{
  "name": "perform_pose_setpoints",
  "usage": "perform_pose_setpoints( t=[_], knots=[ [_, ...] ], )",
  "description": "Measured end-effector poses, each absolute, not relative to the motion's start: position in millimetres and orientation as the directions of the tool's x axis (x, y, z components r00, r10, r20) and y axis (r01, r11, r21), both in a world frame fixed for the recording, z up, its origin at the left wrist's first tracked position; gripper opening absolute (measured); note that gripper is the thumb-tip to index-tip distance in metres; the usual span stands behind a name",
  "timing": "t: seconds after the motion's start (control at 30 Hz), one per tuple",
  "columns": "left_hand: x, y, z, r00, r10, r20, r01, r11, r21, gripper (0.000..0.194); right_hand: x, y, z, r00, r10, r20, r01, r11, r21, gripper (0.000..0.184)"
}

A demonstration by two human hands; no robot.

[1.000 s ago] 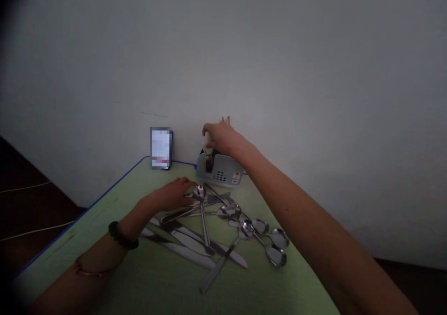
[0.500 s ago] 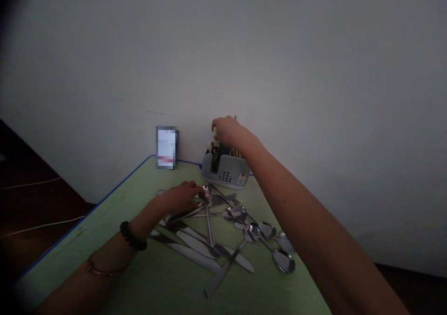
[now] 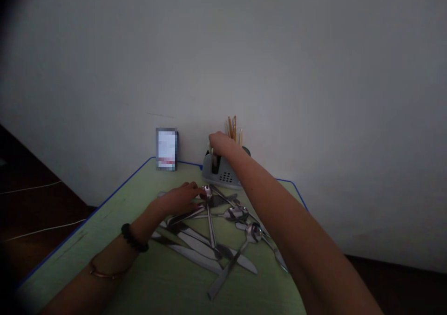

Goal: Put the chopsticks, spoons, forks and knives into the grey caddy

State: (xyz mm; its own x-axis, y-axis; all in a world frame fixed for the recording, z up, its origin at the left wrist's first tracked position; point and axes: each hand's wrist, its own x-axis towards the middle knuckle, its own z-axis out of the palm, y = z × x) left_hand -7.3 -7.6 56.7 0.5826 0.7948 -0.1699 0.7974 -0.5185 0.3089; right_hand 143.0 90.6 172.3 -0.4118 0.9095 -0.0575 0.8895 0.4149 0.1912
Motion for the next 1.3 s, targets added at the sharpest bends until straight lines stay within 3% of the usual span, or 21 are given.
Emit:
perform_pose_setpoints(
  t=[0.27, 0.7, 0.83, 0.97, 1.07, 1.2, 1.3],
  knots=[
    [-7, -8, 60, 0.58, 0.797, -0.171, 0.799, -0.515, 0.31, 0.04, 146, 75, 165, -0.438, 0.895, 0.08, 0.887, 0.417, 0.197, 0.033],
    [-9, -4, 54, 0.591, 0.791, -0.156, 0.79, -0.53, 0.307, 0.04, 157, 39, 159, -0.501, 0.858, 0.112, 0.863, 0.486, 0.136, 0.033],
    [-10, -3, 53, 0.59, 0.792, -0.158, 0.792, -0.531, 0.3, 0.037, 173, 3, 148, -0.501, 0.816, 0.287, 0.847, 0.531, -0.031, 0.029],
    [-9, -5, 53, 0.577, 0.801, -0.159, 0.807, -0.529, 0.262, 0.031, 203, -34, 124, -0.368, 0.827, 0.425, 0.829, 0.499, -0.254, 0.027],
    [-9, -6, 55, 0.564, 0.811, -0.155, 0.821, -0.53, 0.213, 0.029, 230, -52, 106, -0.343, 0.896, 0.283, 0.843, 0.426, -0.327, 0.026],
    [-8, -7, 57, 0.549, 0.814, -0.191, 0.833, -0.513, 0.206, 0.025, 256, -62, 96, -0.366, 0.911, -0.188, 0.9, 0.295, -0.322, 0.03],
    [-6, -10, 59, 0.548, 0.804, -0.23, 0.836, -0.514, 0.193, 0.025, 266, -63, 95, -0.316, 0.911, -0.265, 0.926, 0.236, -0.295, 0.037]
  ],
)
